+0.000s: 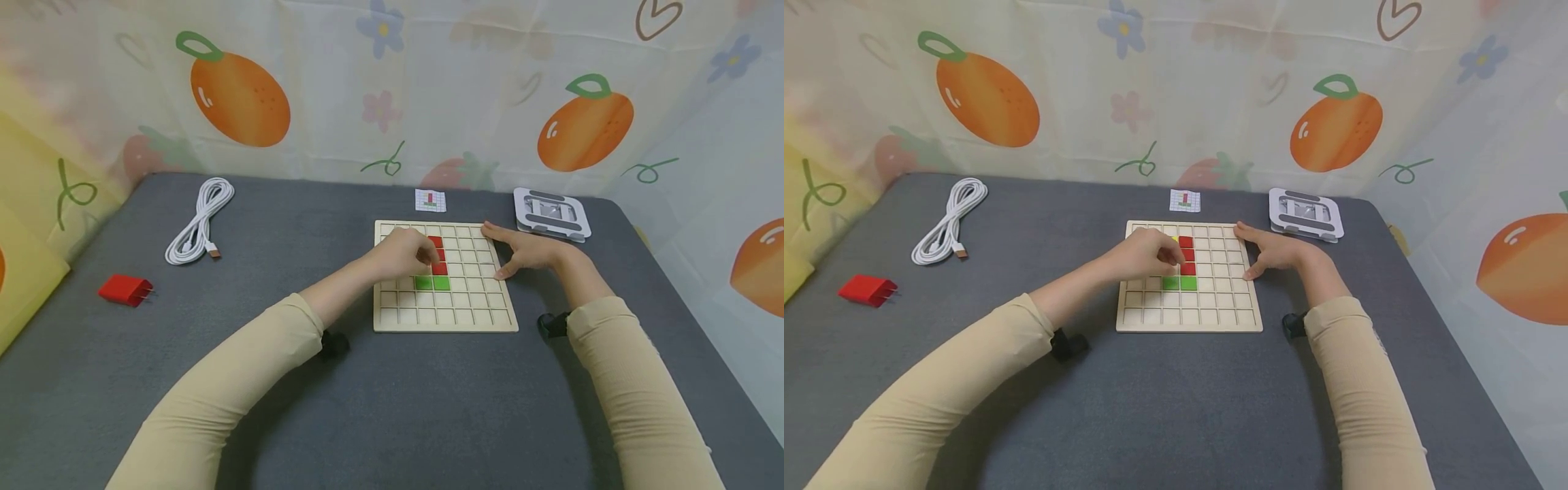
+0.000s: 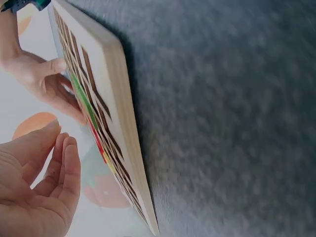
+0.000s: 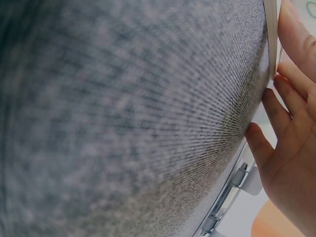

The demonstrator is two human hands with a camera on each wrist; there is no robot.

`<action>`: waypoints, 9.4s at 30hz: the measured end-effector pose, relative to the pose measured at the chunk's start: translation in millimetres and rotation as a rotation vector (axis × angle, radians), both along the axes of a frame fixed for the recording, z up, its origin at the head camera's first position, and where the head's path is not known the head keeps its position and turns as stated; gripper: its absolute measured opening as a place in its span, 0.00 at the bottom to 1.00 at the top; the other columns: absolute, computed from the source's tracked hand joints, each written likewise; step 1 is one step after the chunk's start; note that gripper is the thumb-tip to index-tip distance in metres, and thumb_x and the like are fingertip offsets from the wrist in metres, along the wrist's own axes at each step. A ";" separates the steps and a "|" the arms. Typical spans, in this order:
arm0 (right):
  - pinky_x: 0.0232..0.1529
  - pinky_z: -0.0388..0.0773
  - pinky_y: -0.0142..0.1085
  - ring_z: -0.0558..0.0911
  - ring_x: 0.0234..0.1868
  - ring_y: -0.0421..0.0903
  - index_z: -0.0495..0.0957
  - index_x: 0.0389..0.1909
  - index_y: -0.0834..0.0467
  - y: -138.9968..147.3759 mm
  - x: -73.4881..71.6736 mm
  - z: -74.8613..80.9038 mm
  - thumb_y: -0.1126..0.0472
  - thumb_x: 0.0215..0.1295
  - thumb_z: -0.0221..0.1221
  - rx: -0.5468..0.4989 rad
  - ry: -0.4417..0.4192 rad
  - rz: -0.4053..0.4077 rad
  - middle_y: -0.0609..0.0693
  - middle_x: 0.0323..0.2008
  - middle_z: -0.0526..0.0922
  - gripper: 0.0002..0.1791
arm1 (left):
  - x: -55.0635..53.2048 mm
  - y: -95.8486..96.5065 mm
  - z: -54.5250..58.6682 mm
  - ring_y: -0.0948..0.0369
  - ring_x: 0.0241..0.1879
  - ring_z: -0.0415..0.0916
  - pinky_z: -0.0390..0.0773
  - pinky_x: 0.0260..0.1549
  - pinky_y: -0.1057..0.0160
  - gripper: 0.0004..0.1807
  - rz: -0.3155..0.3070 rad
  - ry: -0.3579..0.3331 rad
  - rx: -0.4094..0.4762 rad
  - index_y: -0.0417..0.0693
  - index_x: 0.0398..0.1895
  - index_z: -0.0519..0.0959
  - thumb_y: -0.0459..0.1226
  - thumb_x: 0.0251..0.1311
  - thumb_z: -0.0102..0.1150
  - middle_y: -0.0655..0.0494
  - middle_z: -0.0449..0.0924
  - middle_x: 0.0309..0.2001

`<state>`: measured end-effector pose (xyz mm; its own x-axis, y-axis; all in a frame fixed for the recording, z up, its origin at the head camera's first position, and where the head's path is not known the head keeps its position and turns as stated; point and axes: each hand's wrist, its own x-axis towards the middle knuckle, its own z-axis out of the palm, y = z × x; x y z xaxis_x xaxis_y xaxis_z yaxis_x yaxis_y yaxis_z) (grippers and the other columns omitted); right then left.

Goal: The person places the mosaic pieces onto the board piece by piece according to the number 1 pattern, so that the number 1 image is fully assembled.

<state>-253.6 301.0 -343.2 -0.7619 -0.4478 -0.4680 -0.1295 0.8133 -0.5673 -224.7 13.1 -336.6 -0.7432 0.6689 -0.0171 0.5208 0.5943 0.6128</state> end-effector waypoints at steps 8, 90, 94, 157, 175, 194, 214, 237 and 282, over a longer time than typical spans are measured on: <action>0.75 0.38 0.65 0.31 0.80 0.63 0.37 0.79 0.56 0.0 0.9 1.9 0.60 0.53 0.72 0.002 0.002 0.010 0.56 0.80 0.29 0.62 | -4.3 -15.2 6.6 0.59 0.41 0.82 0.79 0.44 0.64 0.10 -0.007 -0.035 0.024 0.41 0.42 0.85 0.30 0.57 0.63 0.51 0.87 0.39; 0.75 0.37 0.65 0.31 0.80 0.63 0.36 0.79 0.56 0.6 -0.8 -1.6 0.61 0.55 0.70 -0.022 -0.004 0.011 0.57 0.80 0.29 0.61 | -17.1 -139.6 0.8 0.56 0.43 0.62 0.67 0.43 0.62 0.20 -0.338 -0.478 -0.330 0.47 0.45 0.82 0.28 0.46 0.73 0.51 0.66 0.43; 0.75 0.37 0.65 0.31 0.80 0.62 0.36 0.79 0.56 0.4 -1.1 -1.7 0.61 0.55 0.71 -0.020 -0.008 0.006 0.56 0.80 0.29 0.62 | -17.5 -138.8 -0.3 0.56 0.43 0.62 0.68 0.42 0.62 0.19 -0.337 -0.478 -0.335 0.46 0.44 0.82 0.28 0.46 0.73 0.51 0.66 0.42; 0.75 0.37 0.65 0.30 0.80 0.62 0.35 0.79 0.55 -1.5 -0.7 -1.0 0.65 0.55 0.70 -0.018 -0.019 -0.012 0.56 0.80 0.28 0.62 | -4.3 -119.2 4.2 0.64 0.29 0.66 0.68 0.31 0.67 0.07 -0.221 -0.453 -0.157 0.45 0.31 0.80 0.31 0.53 0.69 0.60 0.73 0.27; 0.75 0.37 0.65 0.31 0.80 0.62 0.36 0.79 0.56 -1.4 0.1 -0.4 0.65 0.54 0.70 -0.022 -0.010 -0.005 0.56 0.80 0.29 0.62 | -4.1 -87.4 6.5 0.63 0.30 0.69 0.71 0.35 0.66 0.06 -0.226 -0.416 -0.057 0.45 0.33 0.80 0.31 0.53 0.69 0.60 0.77 0.28; 0.76 0.37 0.64 0.30 0.80 0.61 0.37 0.79 0.56 0.2 -1.4 -1.5 0.64 0.55 0.70 -0.038 -0.012 0.002 0.56 0.80 0.29 0.61 | -1.0 -38.7 8.1 0.63 0.32 0.71 0.71 0.35 0.67 0.07 -0.225 -0.297 -0.013 0.47 0.31 0.81 0.34 0.53 0.71 0.60 0.76 0.27; 0.75 0.37 0.64 0.30 0.80 0.62 0.36 0.80 0.55 2.0 -1.8 0.0 0.59 0.53 0.72 -0.033 -0.023 0.005 0.55 0.80 0.28 0.63 | -1.3 15.6 1.2 0.65 0.34 0.76 0.74 0.37 0.71 0.05 -0.053 -0.172 0.066 0.46 0.36 0.84 0.31 0.57 0.64 0.56 0.84 0.33; 0.74 0.39 0.65 0.32 0.80 0.62 0.37 0.79 0.55 1.5 -2.5 -1.7 0.61 0.53 0.72 -0.014 0.009 0.005 0.56 0.80 0.29 0.62 | 8.3 49.9 -7.5 0.62 0.34 0.77 0.73 0.36 0.70 0.04 0.086 -0.079 0.032 0.43 0.35 0.83 0.32 0.57 0.66 0.50 0.86 0.36; 0.75 0.38 0.65 0.31 0.80 0.62 0.38 0.80 0.54 0.4 0.9 0.5 0.61 0.54 0.71 -0.018 0.002 -0.010 0.54 0.81 0.29 0.61 | 11.6 55.7 -18.1 0.62 0.34 0.76 0.73 0.35 0.69 0.04 0.051 0.006 -0.088 0.43 0.35 0.85 0.34 0.60 0.66 0.51 0.86 0.37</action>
<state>-252.7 301.4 -342.7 -0.7674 -0.4484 -0.4584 -0.1223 0.8041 -0.5818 -213.1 68.8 -354.7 -0.7762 0.6266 -0.0696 0.4921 0.6711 0.5545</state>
